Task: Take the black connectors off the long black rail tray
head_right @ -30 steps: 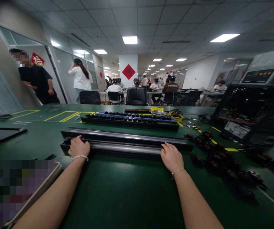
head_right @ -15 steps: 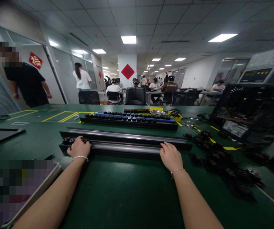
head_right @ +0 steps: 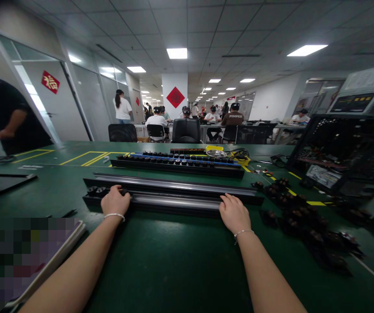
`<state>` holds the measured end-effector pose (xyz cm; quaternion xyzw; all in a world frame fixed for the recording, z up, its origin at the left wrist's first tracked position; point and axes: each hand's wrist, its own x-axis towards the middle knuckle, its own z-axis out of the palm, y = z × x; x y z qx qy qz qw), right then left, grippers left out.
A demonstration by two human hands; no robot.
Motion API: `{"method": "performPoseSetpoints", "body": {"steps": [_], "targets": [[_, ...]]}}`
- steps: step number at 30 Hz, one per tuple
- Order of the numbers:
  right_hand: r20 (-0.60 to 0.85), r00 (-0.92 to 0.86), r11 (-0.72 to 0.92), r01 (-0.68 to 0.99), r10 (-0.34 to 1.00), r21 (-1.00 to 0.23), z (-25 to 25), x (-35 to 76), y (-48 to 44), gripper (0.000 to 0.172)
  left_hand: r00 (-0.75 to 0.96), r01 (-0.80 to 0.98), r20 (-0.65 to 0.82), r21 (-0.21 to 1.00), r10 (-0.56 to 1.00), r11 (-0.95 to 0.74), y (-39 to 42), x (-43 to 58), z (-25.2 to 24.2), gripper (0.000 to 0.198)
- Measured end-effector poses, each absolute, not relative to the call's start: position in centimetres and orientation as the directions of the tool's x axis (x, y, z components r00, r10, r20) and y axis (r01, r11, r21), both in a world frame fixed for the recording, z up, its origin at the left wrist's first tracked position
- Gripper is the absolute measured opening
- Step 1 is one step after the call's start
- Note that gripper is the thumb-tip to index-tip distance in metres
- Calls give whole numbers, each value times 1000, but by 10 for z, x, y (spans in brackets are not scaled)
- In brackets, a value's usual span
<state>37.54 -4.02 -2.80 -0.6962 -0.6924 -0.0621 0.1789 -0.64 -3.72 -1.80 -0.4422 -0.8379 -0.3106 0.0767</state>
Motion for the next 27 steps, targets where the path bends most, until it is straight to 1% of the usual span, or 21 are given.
{"method": "performPoseSetpoints", "body": {"steps": [15, 22, 27], "targets": [[337, 20, 31, 989, 941, -145, -31, 377, -37, 46, -477, 861, 429, 403, 767, 310, -37, 12, -22, 34], [330, 6, 41, 990, 944, -135, -35, 382, -33, 47, -479, 858, 435, 414, 762, 303, -37, 14, -23, 33], [317, 21, 28, 988, 948, -150, -33, 381, -34, 47, -463, 864, 437, 417, 771, 282, -36, 16, -25, 32]]}}
